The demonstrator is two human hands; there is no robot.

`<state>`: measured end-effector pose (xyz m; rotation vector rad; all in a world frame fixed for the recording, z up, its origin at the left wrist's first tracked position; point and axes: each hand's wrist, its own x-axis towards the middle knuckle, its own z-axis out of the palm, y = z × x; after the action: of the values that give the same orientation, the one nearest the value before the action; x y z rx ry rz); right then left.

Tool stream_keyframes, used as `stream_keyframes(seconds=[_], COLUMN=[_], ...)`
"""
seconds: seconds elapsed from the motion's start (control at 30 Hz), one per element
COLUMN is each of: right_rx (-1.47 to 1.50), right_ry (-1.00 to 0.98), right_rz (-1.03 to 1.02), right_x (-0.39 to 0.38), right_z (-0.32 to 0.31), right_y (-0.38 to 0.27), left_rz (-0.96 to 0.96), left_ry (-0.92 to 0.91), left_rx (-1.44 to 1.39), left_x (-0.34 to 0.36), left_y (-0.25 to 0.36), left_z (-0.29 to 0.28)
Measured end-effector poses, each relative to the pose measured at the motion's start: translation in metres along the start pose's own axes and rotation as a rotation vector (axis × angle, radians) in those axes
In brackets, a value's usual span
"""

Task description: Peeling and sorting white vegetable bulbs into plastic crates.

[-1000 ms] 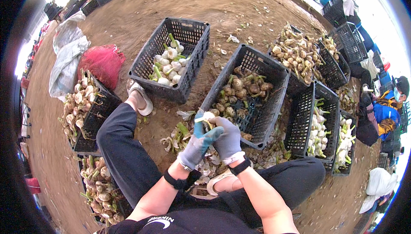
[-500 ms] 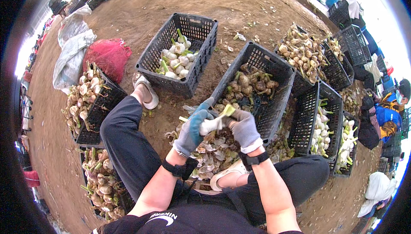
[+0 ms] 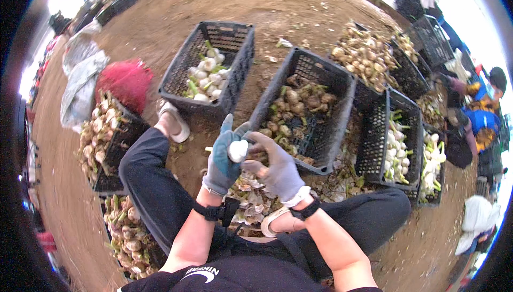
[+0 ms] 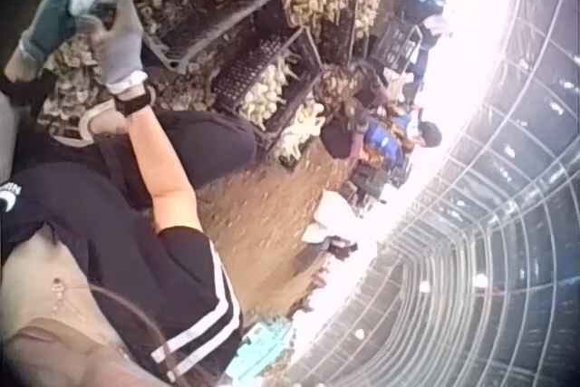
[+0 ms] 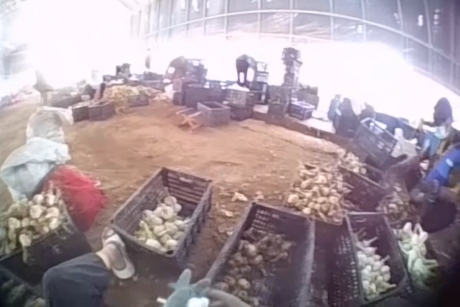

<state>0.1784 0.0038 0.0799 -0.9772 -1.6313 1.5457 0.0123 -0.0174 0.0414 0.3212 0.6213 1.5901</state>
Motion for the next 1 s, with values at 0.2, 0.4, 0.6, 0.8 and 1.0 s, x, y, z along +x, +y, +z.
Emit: stream_keyframes(seconds=[0.2,0.4,0.6,0.8,1.0], right_rx=[0.183,0.654,1.125,-0.517,-1.423], right_ry=[0.079,0.542,1.113,-0.129,-0.555], right_rz=[0.17,-0.098,-0.232,-0.081,0.239], right_x=[0.001,0.01,-0.003,0.088,0.155], right_z=[-0.006,-0.12,-0.228,-0.145,-0.06], right_y=[0.014,0.047,0.032,0.116,0.197], left_rz=[-0.222,-0.119,-0.093,-0.037,-0.025], left_ry=[0.023,0.0,0.121,0.218,0.267], left_rx=[0.038,0.217,0.133,0.162,0.268], left_x=[-0.001,0.007,0.021,0.025,0.024], left_y=[-0.031,-0.04,-0.039,-0.037,-0.018], left_z=[0.021,0.029,0.022,0.003,-0.004])
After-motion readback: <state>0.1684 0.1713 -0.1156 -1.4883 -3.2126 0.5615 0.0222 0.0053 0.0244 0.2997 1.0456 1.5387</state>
